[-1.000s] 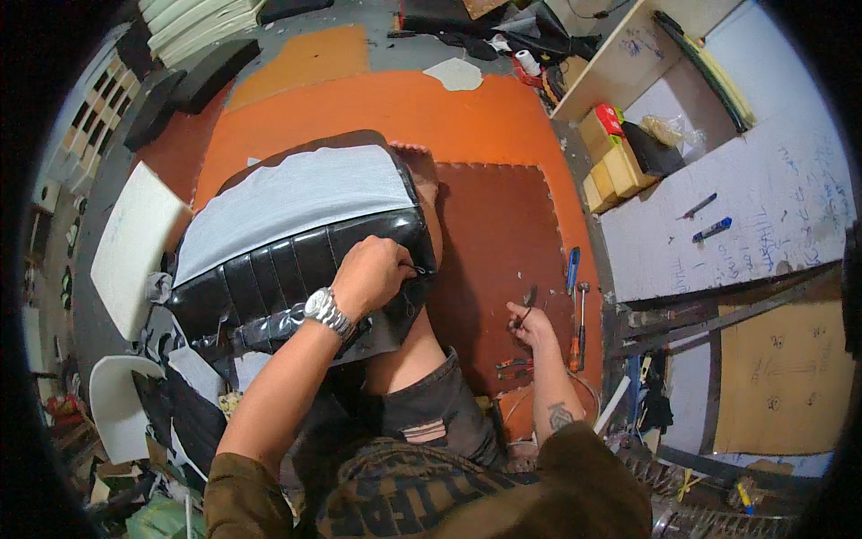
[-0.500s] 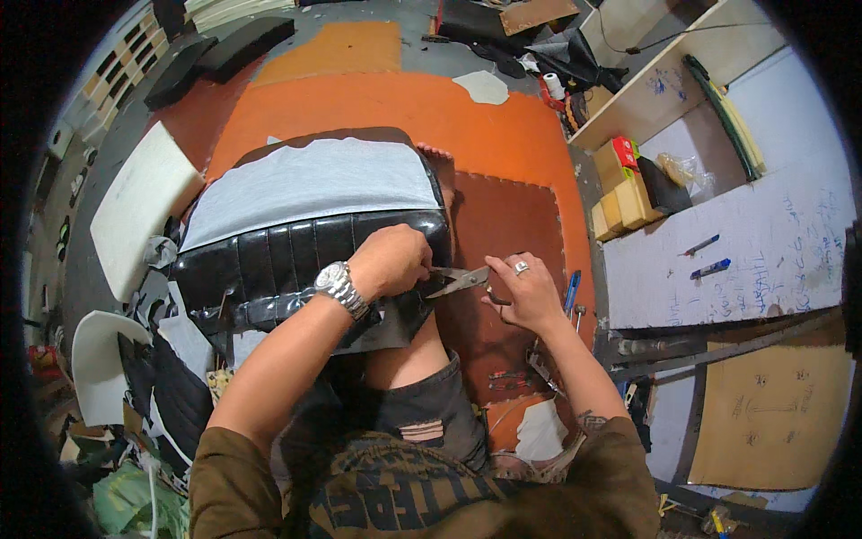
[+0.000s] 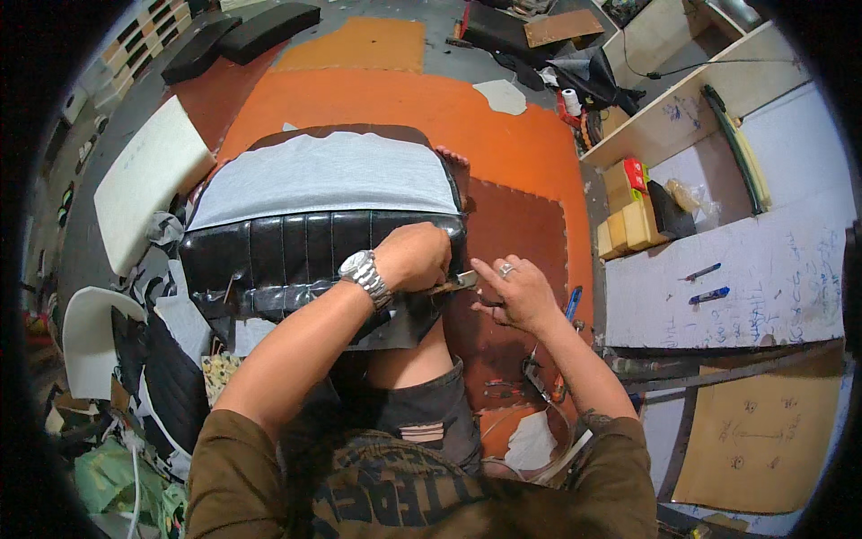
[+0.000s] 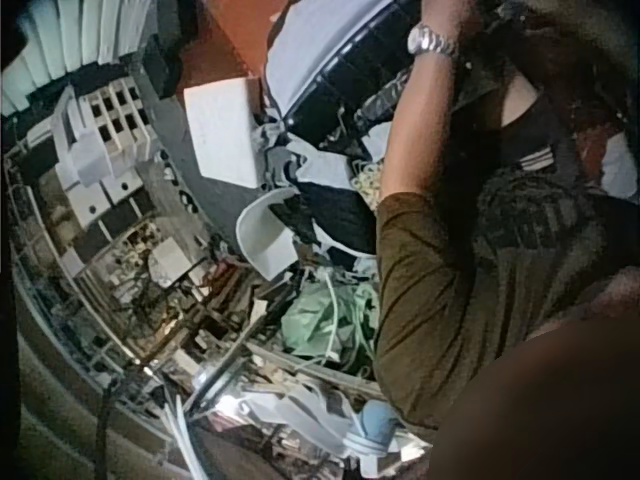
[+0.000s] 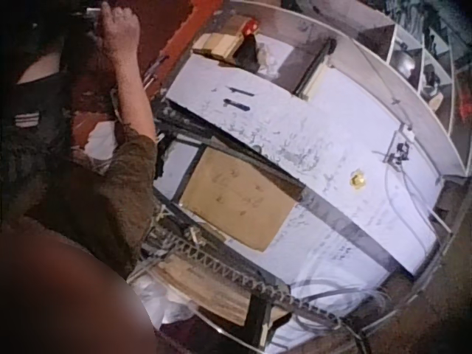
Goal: The person stretches and staples black vinyl onto a cushioned seat back, then trims excess material with scissors and a utility knife. They repeatedly smooth the surface, staple edges, and cut away overhang to fit the upholstery.
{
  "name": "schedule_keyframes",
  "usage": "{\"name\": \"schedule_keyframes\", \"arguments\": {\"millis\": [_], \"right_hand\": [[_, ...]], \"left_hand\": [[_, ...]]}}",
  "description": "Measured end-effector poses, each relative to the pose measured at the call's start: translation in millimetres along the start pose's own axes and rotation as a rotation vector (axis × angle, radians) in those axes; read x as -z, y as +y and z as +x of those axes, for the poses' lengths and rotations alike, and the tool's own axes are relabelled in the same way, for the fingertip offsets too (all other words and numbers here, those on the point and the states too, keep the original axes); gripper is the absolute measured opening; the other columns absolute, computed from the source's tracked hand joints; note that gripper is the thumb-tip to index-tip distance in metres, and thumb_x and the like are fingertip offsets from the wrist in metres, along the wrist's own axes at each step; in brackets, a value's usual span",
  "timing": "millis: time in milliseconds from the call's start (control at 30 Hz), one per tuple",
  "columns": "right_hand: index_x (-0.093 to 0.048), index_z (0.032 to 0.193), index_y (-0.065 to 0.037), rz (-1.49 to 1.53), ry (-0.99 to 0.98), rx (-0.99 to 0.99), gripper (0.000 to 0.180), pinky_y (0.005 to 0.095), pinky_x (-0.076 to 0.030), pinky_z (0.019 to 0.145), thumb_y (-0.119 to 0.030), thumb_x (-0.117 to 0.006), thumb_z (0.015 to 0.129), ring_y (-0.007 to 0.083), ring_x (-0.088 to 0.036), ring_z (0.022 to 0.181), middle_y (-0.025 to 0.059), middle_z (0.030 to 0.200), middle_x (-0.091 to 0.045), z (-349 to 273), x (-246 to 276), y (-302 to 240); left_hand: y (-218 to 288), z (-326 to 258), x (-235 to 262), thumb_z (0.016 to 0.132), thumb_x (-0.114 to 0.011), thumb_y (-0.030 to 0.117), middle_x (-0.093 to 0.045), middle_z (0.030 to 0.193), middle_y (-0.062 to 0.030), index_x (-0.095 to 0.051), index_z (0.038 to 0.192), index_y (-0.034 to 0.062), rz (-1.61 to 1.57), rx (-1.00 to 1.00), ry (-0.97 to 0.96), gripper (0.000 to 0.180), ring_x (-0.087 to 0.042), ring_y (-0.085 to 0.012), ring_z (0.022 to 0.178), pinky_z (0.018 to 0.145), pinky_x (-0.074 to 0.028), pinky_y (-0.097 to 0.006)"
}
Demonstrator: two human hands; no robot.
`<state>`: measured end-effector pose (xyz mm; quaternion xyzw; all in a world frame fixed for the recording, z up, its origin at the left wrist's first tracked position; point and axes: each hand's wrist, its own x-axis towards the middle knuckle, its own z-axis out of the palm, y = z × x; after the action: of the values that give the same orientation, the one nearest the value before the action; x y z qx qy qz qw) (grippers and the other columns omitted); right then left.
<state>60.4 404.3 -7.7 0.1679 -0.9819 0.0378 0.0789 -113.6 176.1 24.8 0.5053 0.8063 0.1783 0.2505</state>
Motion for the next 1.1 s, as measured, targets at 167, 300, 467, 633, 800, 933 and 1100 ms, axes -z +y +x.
{"name": "schedule_keyframes", "arguments": {"millis": [167,300,467,633,800,933,1100], "right_hand": [[-0.064,0.142,-0.013,-0.057,-0.102,0.006,0.065,0.0418,-0.058,0.068,-0.03,-0.086,0.084,0.0277,-0.069,0.082,0.0045,0.089,-0.067,8.6,-11.9,-0.7],[-0.065,0.14,-0.013,-0.083,0.056,0.076,0.059,0.0411,-0.057,0.064,-0.027,-0.085,0.086,0.0257,-0.07,0.076,0.003,0.081,-0.066,6.0,-22.4,2.4],[-0.067,0.134,-0.013,-0.027,0.106,-0.041,0.054,0.0414,-0.057,0.061,-0.031,-0.086,0.088,0.0248,-0.071,0.074,0.0036,0.078,-0.066,-16.9,-33.1,-4.4],[-0.059,0.146,-0.012,0.192,0.048,-0.89,0.066,0.0507,-0.061,0.078,-0.037,-0.084,0.091,0.0386,-0.075,0.087,0.0145,0.097,-0.076,-90.0,-82.1,-49.0],[-0.055,0.152,-0.014,0.262,-0.2,-1.343,0.066,0.0572,-0.058,0.089,-0.026,-0.079,0.092,0.045,-0.073,0.103,0.0237,0.112,-0.075,-150.5,-167.1,-114.5],[-0.08,0.113,-0.011,0.601,-0.453,-1.256,0.022,0.0592,-0.056,0.098,-0.018,-0.07,0.095,0.045,-0.07,0.113,0.0234,0.119,-0.072,-175.7,-198.1,-147.5],[-0.08,0.108,-0.014,0.356,-0.177,-1.482,0.019,0.0531,-0.058,0.099,-0.023,-0.069,0.096,0.0424,-0.073,0.112,0.0248,0.119,-0.075,-204.8,-211.8,-38.7]], "left_hand": [[-2.4,-3.5,1.9,0.086,-0.08,0.017,-0.079,0.09,-0.0206,-0.087,0.097,0.0099,-0.04,-0.019,0.015,0.015,-0.077,-0.0398,0.091,0.084,-0.061,-0.048],[0.4,-10.1,10.9,0.09,-0.079,0.018,-0.079,0.091,-0.0213,-0.086,0.099,0.0088,-0.058,-0.028,0.033,0.016,-0.077,-0.0375,0.088,0.082,-0.06,-0.046],[17.4,-46.6,25.6,0.098,-0.076,0.021,-0.079,0.089,-0.0142,-0.079,0.103,0.0018,-0.581,-0.151,0.154,0.021,-0.073,-0.0207,0.079,0.075,-0.057,-0.037],[13.2,-165.2,6.4,0.099,-0.075,0.018,-0.079,0.095,-0.0069,-0.076,0.109,0.0021,-0.671,-0.228,-0.391,0.019,-0.07,-0.0132,0.086,0.076,-0.056,-0.031],[-31.6,-240.8,-28.1,0.104,-0.074,0.03,-0.069,0.139,-0.018,-0.05,0.155,0.0013,-0.943,0.318,-0.182,0.063,-0.076,-0.0305,0.103,0.081,-0.066,-0.04],[-45.0,-241.0,-74.5,0.106,-0.056,0.068,-0.067,0.136,-0.0139,-0.057,0.144,0.0035,-1.46,0.799,0.088,0.074,-0.074,-0.0301,0.109,0.077,-0.065,-0.054],[-31.4,-207.6,-123.7,0.105,-0.046,0.077,-0.066,0.133,-0.0149,-0.057,0.137,0.0101,-1.7,0.85,0.123,0.075,-0.074,-0.0336,0.107,0.074,-0.065,-0.053]]}}
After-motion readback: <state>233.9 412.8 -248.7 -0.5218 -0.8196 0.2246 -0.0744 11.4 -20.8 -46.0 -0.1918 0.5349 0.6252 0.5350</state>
